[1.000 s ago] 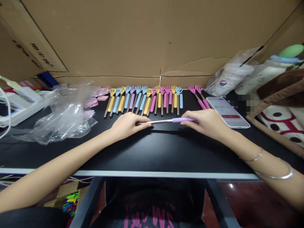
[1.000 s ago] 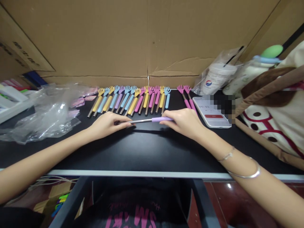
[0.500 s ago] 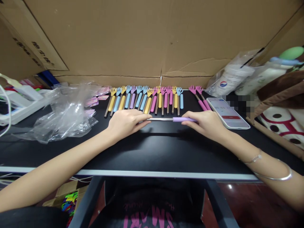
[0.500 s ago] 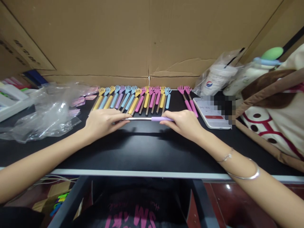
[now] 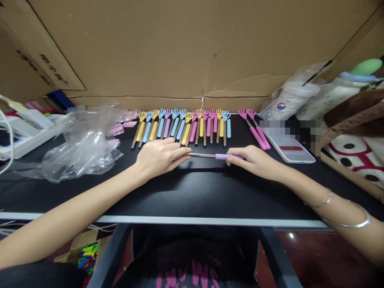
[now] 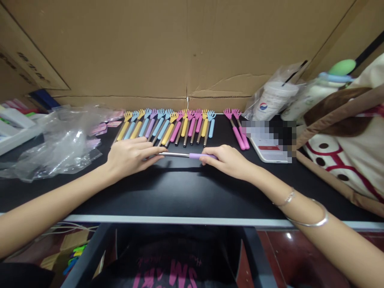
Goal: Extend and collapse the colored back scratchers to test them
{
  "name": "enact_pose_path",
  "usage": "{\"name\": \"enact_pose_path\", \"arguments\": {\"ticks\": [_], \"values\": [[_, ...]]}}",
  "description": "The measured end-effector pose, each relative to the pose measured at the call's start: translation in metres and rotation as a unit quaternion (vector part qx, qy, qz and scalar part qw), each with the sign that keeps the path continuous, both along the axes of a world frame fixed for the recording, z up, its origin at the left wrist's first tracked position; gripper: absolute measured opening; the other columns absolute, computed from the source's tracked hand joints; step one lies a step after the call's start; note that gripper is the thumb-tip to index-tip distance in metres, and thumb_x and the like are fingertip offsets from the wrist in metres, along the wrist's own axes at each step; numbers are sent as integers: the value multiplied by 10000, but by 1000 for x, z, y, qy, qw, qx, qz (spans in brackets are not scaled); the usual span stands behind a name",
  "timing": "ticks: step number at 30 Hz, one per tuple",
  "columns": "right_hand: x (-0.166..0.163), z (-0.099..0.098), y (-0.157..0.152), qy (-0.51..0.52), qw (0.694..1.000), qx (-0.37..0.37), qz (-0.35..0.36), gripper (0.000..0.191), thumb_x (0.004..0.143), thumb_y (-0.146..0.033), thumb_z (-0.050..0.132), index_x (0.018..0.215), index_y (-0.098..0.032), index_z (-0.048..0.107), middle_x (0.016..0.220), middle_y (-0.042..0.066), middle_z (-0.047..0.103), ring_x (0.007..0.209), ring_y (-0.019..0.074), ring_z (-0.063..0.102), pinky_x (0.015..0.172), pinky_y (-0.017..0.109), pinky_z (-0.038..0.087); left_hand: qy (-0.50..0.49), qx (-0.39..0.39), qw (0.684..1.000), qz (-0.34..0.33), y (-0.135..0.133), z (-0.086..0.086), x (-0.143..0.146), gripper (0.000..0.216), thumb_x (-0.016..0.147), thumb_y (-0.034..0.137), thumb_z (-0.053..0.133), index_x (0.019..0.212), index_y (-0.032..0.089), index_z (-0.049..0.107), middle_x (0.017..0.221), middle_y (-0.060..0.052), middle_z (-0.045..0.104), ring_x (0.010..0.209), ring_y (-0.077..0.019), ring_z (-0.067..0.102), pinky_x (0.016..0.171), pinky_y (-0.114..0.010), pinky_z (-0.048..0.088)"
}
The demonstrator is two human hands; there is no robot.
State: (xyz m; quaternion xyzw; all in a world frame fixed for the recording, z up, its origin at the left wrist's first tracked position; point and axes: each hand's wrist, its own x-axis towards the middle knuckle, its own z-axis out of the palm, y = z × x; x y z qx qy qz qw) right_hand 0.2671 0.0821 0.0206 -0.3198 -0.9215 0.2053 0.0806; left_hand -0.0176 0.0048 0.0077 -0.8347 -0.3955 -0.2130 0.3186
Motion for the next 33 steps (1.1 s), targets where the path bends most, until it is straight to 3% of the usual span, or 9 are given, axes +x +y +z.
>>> {"name": "enact_pose_path", "arguments": {"ticks": [3,5,12,16,23,29,33], "values": [[-1,1,-1,-11,999,-45,27,496,918,-580,338,761,-183,590,648,3,579,579,121,512,585,233,335,0,-12,1000,-1,0,-1,2,210,901,364,550,904,225,707,613,30,627,623,-122,579,487,-251,315],[-1,1,-2,-19,999,-37,28,487,928,-571,321,770,-187,575,652,2,579,583,122,517,589,233,332,-6,-19,1000,0,0,0,3,199,892,359,555,885,225,703,616,33,630,628,-120,584,487,-254,316],[1,2,-4,-59,992,115,-7,457,941,-539,302,775,-202,563,577,0,540,507,121,483,531,239,255,-35,-65,997,11,0,-3,4,226,911,353,512,871,219,689,686,20,664,643,-117,621,488,-245,326],[3,2,-3,-78,982,172,-7,470,955,-525,264,786,-208,567,582,12,577,522,139,523,524,244,252,-67,-133,989,23,1,-5,4,268,936,383,467,921,230,687,786,14,699,711,-136,658,522,-241,352],[6,-4,0,-94,956,278,25,522,990,-485,168,749,-203,535,637,24,643,540,144,570,519,260,246,-145,-378,913,44,2,-3,6,331,969,433,383,1001,267,668,924,28,719,841,-181,668,634,-236,398],[7,-4,0,-84,938,334,38,544,990,-500,168,751,-195,550,633,16,634,545,126,570,502,265,223,-200,-480,854,15,3,1,8,341,972,411,376,974,262,683,919,28,710,827,-159,644,737,-236,414],[7,0,-1,-73,937,339,45,532,984,-512,206,755,-194,567,654,17,642,577,125,583,505,263,235,-219,-507,834,13,0,4,10,347,964,404,392,940,244,699,872,23,709,781,-150,632,755,-240,423]]}}
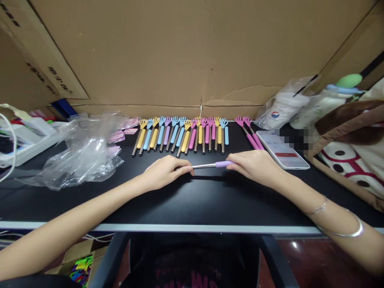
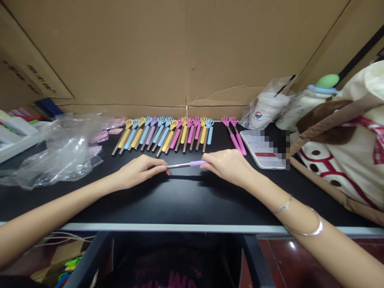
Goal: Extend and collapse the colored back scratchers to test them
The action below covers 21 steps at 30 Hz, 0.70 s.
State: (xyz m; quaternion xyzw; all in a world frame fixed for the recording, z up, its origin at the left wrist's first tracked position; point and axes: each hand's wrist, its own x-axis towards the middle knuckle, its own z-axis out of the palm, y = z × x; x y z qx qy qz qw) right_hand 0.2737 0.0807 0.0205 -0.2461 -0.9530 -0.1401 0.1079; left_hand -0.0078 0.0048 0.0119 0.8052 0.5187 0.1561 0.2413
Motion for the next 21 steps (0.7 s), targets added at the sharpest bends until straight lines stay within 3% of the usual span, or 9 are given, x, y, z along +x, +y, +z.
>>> {"name": "enact_pose_path", "arguments": {"ticks": [10,15,21], "values": [[0,13,-5,16,1000,-16,-18,567,967,-557,206,744,-201,586,659,26,646,619,140,595,525,261,264,50,105,993,-18,1,8,-3,293,962,378,428,984,254,692,870,20,722,765,-145,663,675,-215,437],[7,23,-4,31,998,-17,-47,563,949,-593,228,789,-214,613,675,29,651,615,150,588,526,258,265,119,212,970,-12,-2,20,-8,289,953,366,441,1107,250,657,1016,-3,718,874,-184,678,698,-236,458],[12,24,2,26,996,-42,-70,570,939,-615,214,825,-224,613,604,20,608,552,149,542,533,258,281,203,297,933,-1,0,15,-13,297,943,361,444,1150,278,639,984,-18,729,830,-193,690,647,-241,459]]}}
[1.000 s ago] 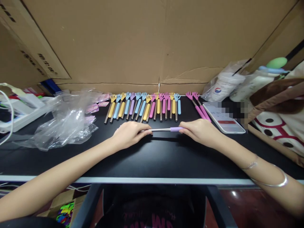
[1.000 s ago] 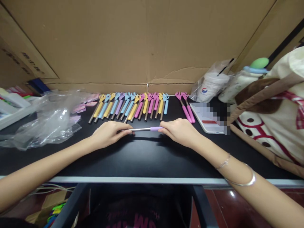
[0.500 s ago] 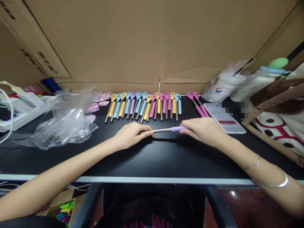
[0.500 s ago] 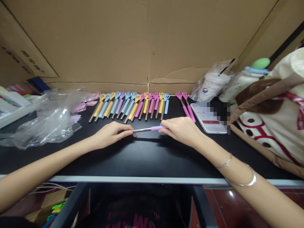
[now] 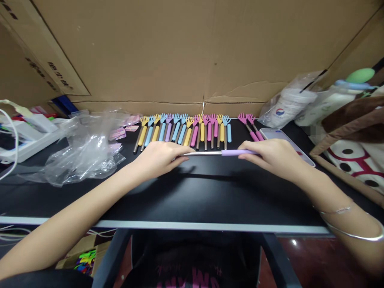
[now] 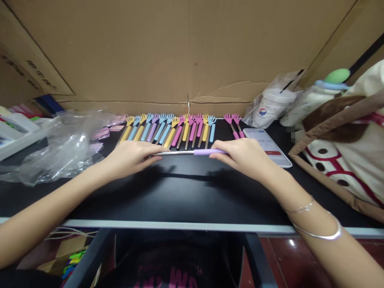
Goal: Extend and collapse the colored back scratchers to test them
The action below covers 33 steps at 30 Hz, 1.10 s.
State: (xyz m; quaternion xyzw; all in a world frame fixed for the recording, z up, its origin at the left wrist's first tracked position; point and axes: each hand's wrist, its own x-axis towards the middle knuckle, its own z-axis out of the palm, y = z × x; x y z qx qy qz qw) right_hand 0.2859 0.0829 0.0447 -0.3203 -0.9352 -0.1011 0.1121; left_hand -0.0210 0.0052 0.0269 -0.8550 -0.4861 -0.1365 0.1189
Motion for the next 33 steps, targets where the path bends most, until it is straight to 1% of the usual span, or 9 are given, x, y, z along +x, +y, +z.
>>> {"name": "enact_pose_path", "arguments": {"ticks": [3,6,10,14,20,25,28,33], "values": [[2,-1,4,-4,1000,-14,-5,573,934,-621,208,810,-227,605,587,21,591,531,149,520,526,259,274,33,13,999,6,3,-2,-4,274,935,338,453,1116,269,646,949,-15,732,796,-183,687,599,-228,432],[5,0,8,-6,999,-30,-15,558,927,-625,222,824,-230,604,578,20,577,510,150,502,526,264,274,54,13,998,21,6,1,-10,248,928,352,467,1040,251,664,937,-11,732,782,-178,682,545,-215,379],[8,1,14,-10,996,-88,-20,503,922,-604,267,832,-231,593,584,10,564,515,150,504,537,264,293,36,-5,999,22,9,4,-16,282,935,412,453,941,237,674,909,12,728,784,-159,679,537,-212,341],[5,-1,15,2,991,-133,-12,464,914,-584,308,804,-223,578,576,-1,549,528,142,501,544,253,305,13,9,1000,1,13,0,-19,285,935,398,439,937,237,674,894,18,728,772,-143,674,548,-215,335],[-1,-15,18,37,983,-182,8,430,908,-545,349,811,-207,596,620,-1,573,554,129,512,568,240,321,-6,30,999,-20,16,-10,-21,291,928,396,445,899,230,683,805,22,731,686,-136,667,545,-216,336],[-5,-22,20,67,972,-226,21,429,899,-543,375,800,-194,605,632,7,581,562,128,508,575,240,328,0,51,999,-16,16,-13,-21,306,924,409,443,930,240,698,786,7,735,680,-146,677,528,-214,345],[-7,-23,19,77,967,-242,19,428,896,-546,382,801,-193,604,641,8,587,566,126,510,581,238,333,-6,58,998,-16,16,-14,-21,310,923,421,451,924,246,706,788,9,738,681,-141,681,530,-210,363],[-8,-24,19,77,965,-252,17,437,894,-555,377,759,-191,578,630,2,568,559,122,489,575,238,325,-19,108,993,-37,16,-16,-21,306,923,426,476,891,251,725,775,18,738,701,-141,689,513,-221,365]]}}
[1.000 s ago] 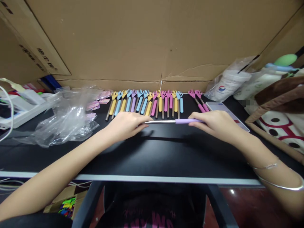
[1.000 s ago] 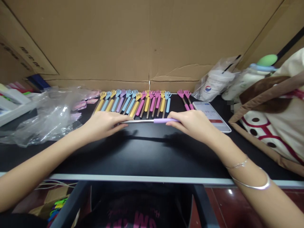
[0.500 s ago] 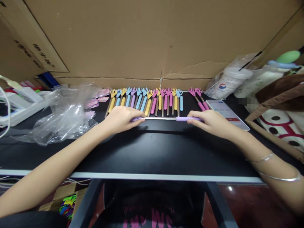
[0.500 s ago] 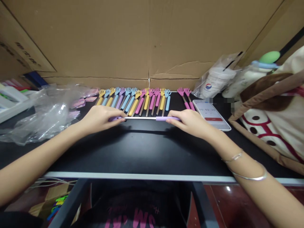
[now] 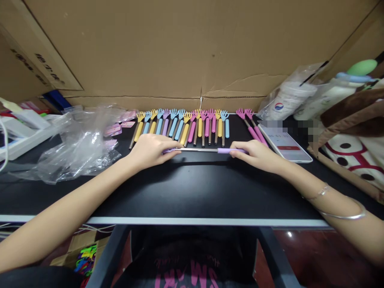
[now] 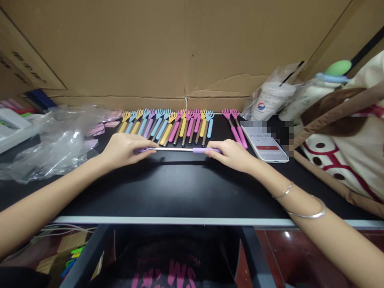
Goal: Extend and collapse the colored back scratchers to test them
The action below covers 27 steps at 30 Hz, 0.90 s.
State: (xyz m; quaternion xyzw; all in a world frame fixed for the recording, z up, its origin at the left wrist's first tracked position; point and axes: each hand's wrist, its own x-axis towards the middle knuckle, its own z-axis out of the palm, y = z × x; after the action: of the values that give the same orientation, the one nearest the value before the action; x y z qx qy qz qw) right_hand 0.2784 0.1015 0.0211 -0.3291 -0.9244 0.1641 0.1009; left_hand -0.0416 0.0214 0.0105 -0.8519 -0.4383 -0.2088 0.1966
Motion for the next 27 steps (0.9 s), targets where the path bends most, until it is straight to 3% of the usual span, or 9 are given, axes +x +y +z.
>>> {"name": "enact_pose_path", "arguments": {"ticks": [12,27], "values": [[2,0,-4,5,998,-57,28,426,911,-534,369,757,-184,558,661,3,552,596,126,483,608,248,337,28,60,998,-20,-2,1,-2,276,924,402,498,909,263,737,651,24,686,617,-111,645,482,-242,340],[4,10,-12,-20,976,-204,66,485,906,-572,366,807,-160,601,676,0,521,601,115,434,592,245,325,101,258,958,-78,-8,10,4,153,879,343,613,824,243,716,491,53,531,453,-72,478,453,-227,280]]}}
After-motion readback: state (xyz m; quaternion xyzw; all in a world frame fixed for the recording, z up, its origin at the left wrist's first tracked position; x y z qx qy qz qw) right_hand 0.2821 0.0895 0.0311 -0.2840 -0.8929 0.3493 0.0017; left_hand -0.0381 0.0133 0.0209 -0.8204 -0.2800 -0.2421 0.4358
